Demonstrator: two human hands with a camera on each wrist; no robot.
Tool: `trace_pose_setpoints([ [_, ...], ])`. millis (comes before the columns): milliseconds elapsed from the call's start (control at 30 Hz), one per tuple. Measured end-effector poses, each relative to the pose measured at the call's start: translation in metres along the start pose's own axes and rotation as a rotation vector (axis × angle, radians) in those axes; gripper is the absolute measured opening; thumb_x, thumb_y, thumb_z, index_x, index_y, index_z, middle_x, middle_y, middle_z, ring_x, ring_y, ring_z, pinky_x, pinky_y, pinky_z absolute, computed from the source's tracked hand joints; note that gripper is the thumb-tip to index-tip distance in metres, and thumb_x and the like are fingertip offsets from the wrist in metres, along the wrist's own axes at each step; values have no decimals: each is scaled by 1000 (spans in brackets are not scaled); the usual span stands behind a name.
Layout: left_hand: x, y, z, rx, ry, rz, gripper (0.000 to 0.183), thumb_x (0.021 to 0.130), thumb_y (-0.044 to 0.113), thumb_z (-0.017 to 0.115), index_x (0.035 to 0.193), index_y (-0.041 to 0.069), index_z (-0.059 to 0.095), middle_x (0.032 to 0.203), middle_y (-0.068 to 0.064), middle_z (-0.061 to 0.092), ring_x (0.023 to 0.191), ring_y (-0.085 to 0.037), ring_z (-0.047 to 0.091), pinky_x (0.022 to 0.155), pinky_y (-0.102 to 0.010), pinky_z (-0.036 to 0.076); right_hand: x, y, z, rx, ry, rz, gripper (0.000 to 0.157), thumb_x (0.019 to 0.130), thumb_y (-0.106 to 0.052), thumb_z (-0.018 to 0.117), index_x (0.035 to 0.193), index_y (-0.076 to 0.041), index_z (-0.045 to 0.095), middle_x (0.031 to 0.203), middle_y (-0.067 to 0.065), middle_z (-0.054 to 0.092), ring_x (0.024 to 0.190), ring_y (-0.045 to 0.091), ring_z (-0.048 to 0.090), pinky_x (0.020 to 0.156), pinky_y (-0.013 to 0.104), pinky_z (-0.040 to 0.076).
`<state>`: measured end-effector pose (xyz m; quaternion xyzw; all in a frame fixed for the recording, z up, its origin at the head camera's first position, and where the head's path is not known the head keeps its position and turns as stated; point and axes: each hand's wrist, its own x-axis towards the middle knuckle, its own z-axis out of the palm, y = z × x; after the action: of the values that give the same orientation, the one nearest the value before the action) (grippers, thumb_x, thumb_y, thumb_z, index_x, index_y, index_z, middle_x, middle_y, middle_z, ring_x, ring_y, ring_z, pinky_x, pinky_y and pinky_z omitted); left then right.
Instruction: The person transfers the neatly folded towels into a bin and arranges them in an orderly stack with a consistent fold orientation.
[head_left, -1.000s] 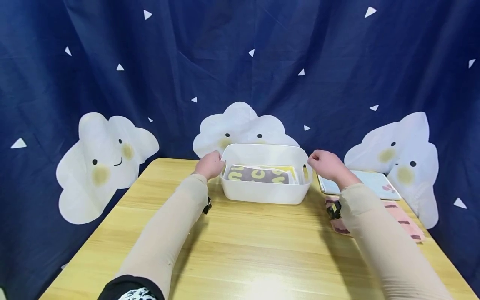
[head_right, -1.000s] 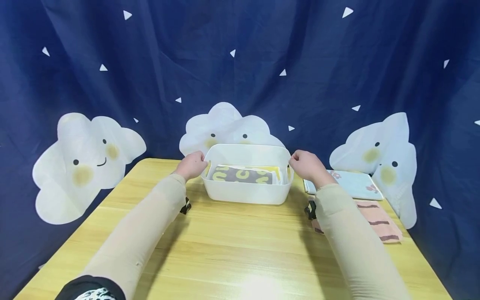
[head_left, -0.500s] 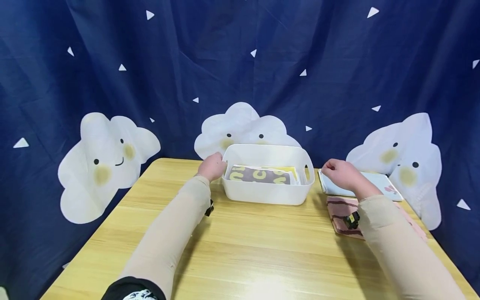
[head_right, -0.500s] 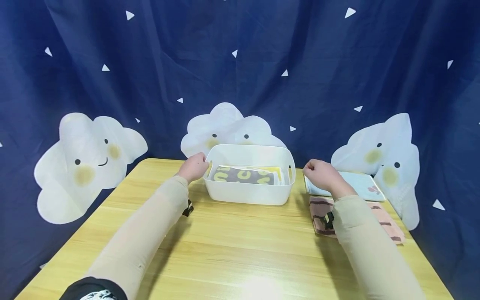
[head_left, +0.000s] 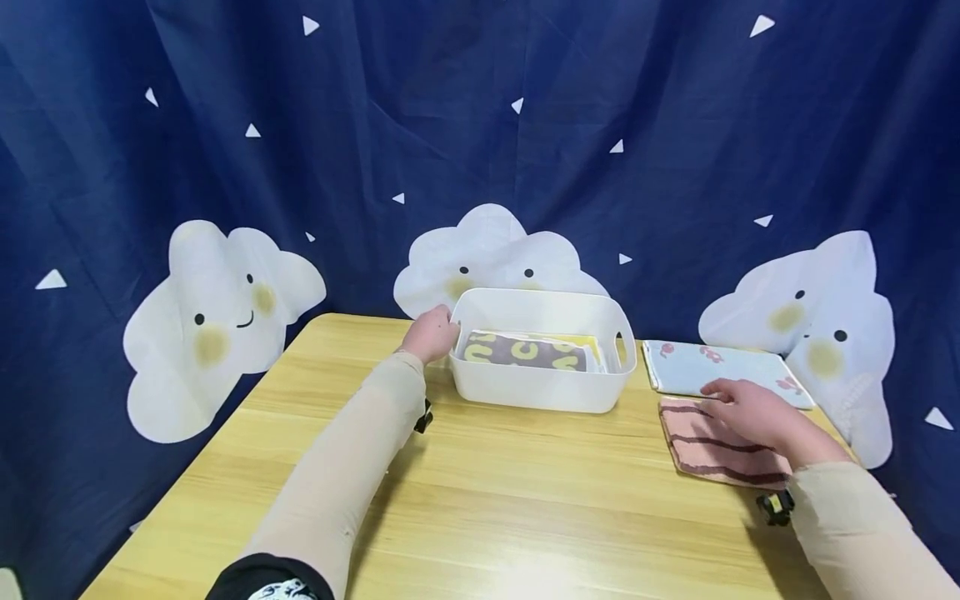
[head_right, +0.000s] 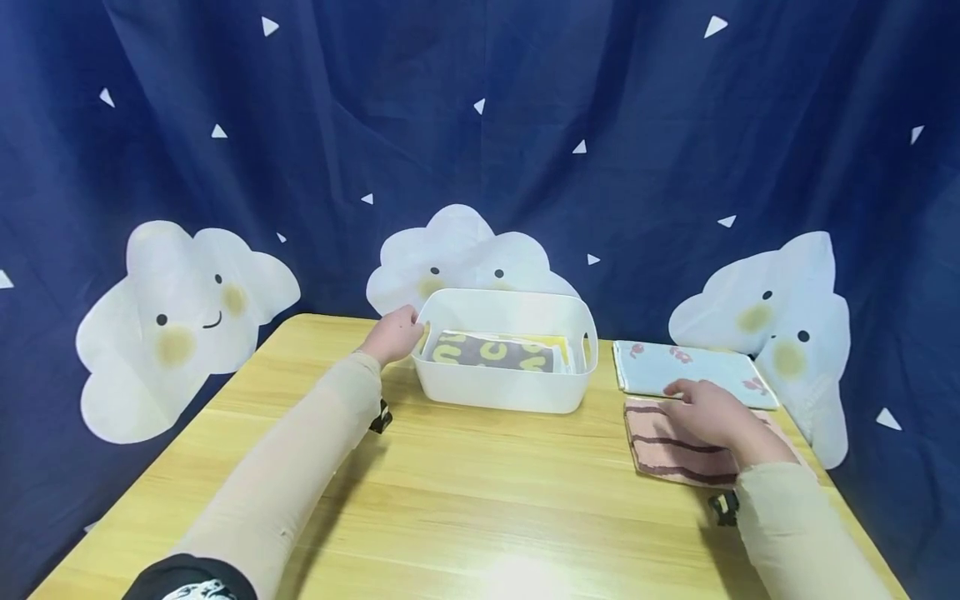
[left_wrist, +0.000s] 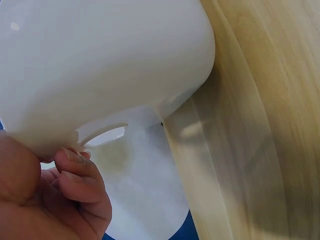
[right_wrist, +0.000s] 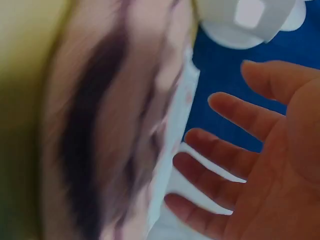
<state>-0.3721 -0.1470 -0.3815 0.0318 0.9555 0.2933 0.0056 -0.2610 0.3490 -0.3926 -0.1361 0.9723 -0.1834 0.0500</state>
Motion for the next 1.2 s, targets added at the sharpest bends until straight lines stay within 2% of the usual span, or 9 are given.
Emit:
trace_pose_setpoints([
  [200,0,0,0,-7,-8,1,18,100,20,43,106,6,53,90,-10,56,80,-27,53,72,-38,44,-19,26,8,-76,-105,78,71,97,-45,64,141,8,49,129,45,48,117,62,48,92,68,40],
  [333,-1,1,2,-14,-11,1,18,101,20,43,105,6,53,90,-10,56,80,-27,53,72,-38,44,-23,34,16,-121,-177,125,86,91,-55,67,145,8,44,130,49,41,116,66,43,91,71,38],
  [433,-2,2,3,-18,-12,0,18,101,20,42,105,6,52,90,-10,55,81,-27,53,72,-38,44,-24,35,19,-125,-180,135,89,90,-57,68,146,7,42,131,49,39,116,66,43,91,71,38],
  [700,-3,1,-3,-56,-36,0,18,103,21,42,106,6,51,90,-10,55,81,-27,54,71,-38,44,-22,29,19,-182,-180,99,82,92,-54,67,145,5,46,125,47,43,109,60,50,88,69,41],
  [900,1,-7,-12,-254,-134,-30,17,105,21,49,104,4,51,84,-13,55,64,-19,52,59,-30,48,-21,22,19,-215,-186,93,81,92,-55,66,146,3,46,125,45,45,108,57,53,89,67,41],
  [1033,3,-9,-15,-393,-195,-66,16,104,17,53,107,2,53,95,-19,56,62,-14,49,57,-25,48,-22,18,20,-219,-198,94,81,93,-55,65,148,1,45,127,44,43,110,58,52,90,68,41],
  [1200,4,-7,-14,-470,-231,-80,18,104,12,53,113,-2,52,104,-23,54,64,-14,49,57,-23,50,-24,13,22,-234,-204,62,80,92,-54,66,147,1,46,127,44,44,109,57,54,88,67,43],
])
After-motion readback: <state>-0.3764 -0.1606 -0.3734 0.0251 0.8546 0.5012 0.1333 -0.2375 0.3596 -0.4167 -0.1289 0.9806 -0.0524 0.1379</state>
